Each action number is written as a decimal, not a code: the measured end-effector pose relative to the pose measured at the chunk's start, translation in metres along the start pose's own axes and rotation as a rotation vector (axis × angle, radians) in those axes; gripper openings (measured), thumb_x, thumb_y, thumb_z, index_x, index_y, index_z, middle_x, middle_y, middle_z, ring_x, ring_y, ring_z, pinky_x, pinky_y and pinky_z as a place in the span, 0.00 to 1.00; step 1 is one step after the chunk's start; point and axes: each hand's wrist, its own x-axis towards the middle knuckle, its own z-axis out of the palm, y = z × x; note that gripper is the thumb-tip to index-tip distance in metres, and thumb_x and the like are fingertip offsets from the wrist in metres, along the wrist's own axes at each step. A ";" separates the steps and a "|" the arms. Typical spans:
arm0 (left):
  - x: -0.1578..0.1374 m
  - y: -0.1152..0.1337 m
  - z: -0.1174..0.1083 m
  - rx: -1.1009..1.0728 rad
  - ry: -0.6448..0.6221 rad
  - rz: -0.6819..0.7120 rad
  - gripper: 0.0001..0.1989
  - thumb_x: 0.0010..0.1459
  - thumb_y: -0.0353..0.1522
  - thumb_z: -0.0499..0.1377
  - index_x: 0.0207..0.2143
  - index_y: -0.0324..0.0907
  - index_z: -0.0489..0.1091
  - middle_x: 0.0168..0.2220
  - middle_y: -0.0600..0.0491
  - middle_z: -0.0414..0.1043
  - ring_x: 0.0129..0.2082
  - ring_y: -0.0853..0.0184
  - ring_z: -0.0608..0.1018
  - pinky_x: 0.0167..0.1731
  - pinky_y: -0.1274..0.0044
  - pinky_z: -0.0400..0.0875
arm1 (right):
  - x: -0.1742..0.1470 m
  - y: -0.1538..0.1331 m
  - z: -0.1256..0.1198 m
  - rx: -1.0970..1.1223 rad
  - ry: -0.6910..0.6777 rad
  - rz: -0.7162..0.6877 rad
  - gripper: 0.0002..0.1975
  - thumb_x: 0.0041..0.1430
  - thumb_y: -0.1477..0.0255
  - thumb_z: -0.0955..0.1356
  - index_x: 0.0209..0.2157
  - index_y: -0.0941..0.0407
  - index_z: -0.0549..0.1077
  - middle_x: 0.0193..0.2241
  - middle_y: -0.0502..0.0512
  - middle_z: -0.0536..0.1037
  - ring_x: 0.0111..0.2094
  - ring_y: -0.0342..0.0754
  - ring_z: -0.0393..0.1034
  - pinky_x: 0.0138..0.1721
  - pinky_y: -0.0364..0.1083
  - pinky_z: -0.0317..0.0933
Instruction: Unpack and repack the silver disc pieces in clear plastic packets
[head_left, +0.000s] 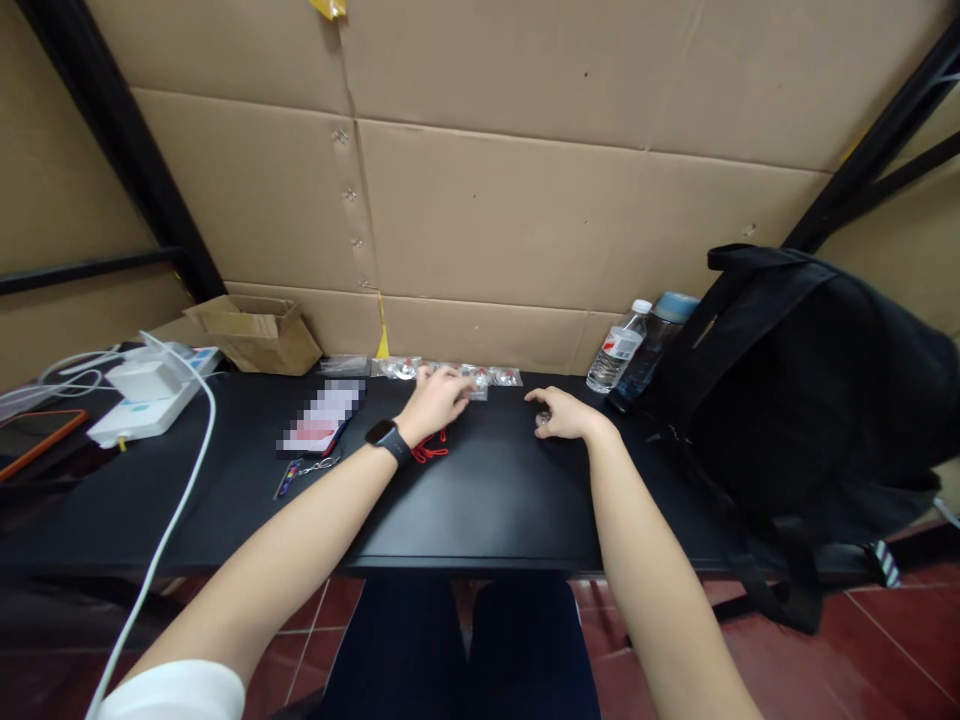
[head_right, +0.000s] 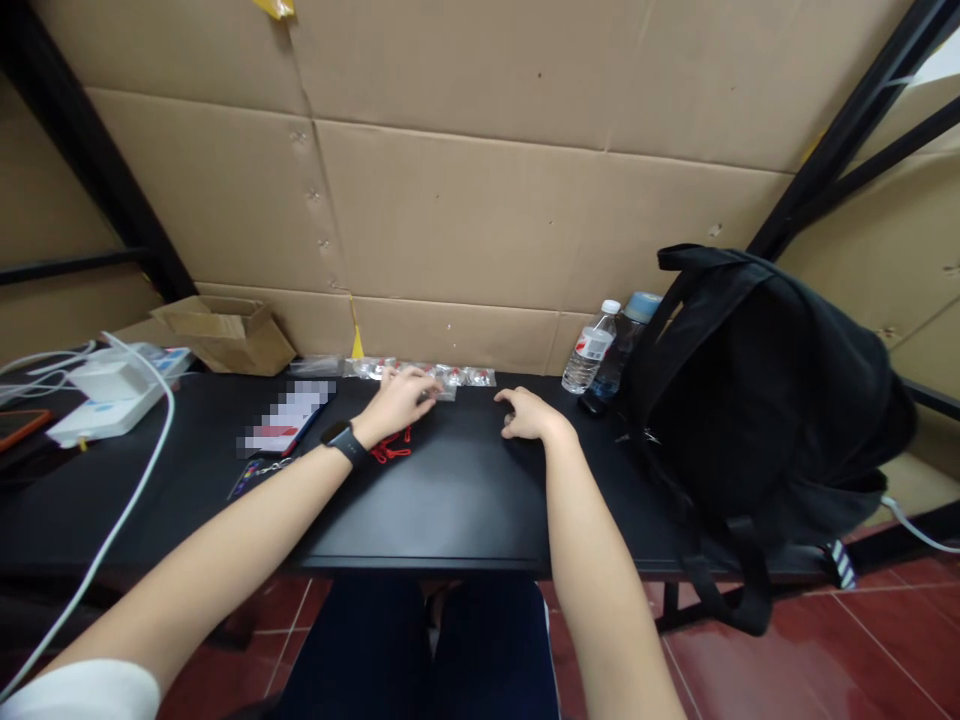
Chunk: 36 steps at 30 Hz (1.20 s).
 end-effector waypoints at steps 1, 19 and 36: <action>-0.001 0.004 0.007 -0.022 -0.044 0.033 0.10 0.62 0.31 0.60 0.45 0.47 0.75 0.42 0.50 0.80 0.53 0.55 0.72 0.55 0.60 0.51 | 0.001 0.003 0.000 0.023 -0.035 0.004 0.36 0.39 0.76 0.79 0.54 0.52 0.77 0.48 0.57 0.77 0.39 0.48 0.75 0.44 0.44 0.67; -0.014 -0.033 -0.033 -0.028 -0.403 0.150 0.11 0.47 0.33 0.74 0.33 0.60 0.83 0.55 0.55 0.68 0.59 0.50 0.62 0.61 0.55 0.49 | -0.003 0.015 -0.008 0.087 -0.048 0.048 0.24 0.40 0.75 0.77 0.44 0.52 0.80 0.36 0.48 0.82 0.33 0.45 0.76 0.35 0.41 0.64; -0.006 -0.013 -0.038 -0.195 -0.052 0.047 0.07 0.65 0.37 0.59 0.36 0.45 0.74 0.42 0.51 0.79 0.48 0.59 0.76 0.53 0.65 0.63 | 0.003 -0.041 0.005 0.476 0.260 -0.217 0.26 0.48 0.70 0.76 0.51 0.53 0.76 0.48 0.55 0.79 0.41 0.49 0.76 0.44 0.47 0.67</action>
